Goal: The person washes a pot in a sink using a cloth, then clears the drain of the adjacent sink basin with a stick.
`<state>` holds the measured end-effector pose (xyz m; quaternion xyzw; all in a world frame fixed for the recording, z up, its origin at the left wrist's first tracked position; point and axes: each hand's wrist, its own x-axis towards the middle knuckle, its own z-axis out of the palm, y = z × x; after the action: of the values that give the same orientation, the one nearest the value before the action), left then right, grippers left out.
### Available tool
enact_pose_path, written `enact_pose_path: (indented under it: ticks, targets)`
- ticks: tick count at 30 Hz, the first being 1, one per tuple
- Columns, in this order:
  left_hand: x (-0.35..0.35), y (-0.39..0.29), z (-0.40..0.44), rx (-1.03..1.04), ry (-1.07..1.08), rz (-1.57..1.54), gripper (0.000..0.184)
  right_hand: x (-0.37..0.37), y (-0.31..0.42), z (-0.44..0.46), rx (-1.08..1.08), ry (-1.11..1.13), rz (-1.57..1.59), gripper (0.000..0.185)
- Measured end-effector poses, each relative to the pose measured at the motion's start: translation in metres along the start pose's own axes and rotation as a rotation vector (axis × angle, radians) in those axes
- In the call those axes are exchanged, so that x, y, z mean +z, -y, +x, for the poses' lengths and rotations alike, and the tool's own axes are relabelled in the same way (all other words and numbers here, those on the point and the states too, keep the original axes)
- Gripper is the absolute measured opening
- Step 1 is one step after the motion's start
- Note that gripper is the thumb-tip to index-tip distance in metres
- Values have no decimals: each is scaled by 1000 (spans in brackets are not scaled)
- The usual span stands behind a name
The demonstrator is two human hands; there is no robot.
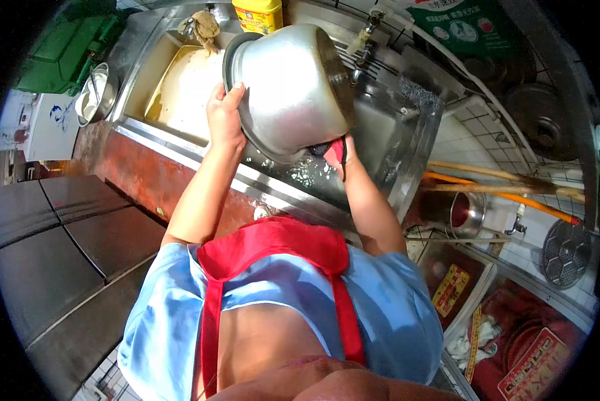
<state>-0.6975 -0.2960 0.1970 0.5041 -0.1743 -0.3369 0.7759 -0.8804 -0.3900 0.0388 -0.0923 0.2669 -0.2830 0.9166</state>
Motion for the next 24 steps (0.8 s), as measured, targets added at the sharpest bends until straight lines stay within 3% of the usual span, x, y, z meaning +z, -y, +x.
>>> enact_pose_path:
  ticks: [1,5,9,17,19,24]
  targets:
    - [0,5,1,8,-26,13,19,0,-5,-3,33,127,25,47]
    - [5,26,1,76,-26,51,25,-3,-25,-15,35,202,107,50]
    - [9,39,-2,127,-10,68,24,48,-22,-55,42,250,143,52]
    - [3,55,-5,238,41,183,26,65,-21,-70,128,168,195,57]
    - [2,56,-4,250,26,171,25,60,-22,-67,128,321,205,68]
    - [-5,46,3,193,-5,106,21,38,-19,-69,208,313,215,75]
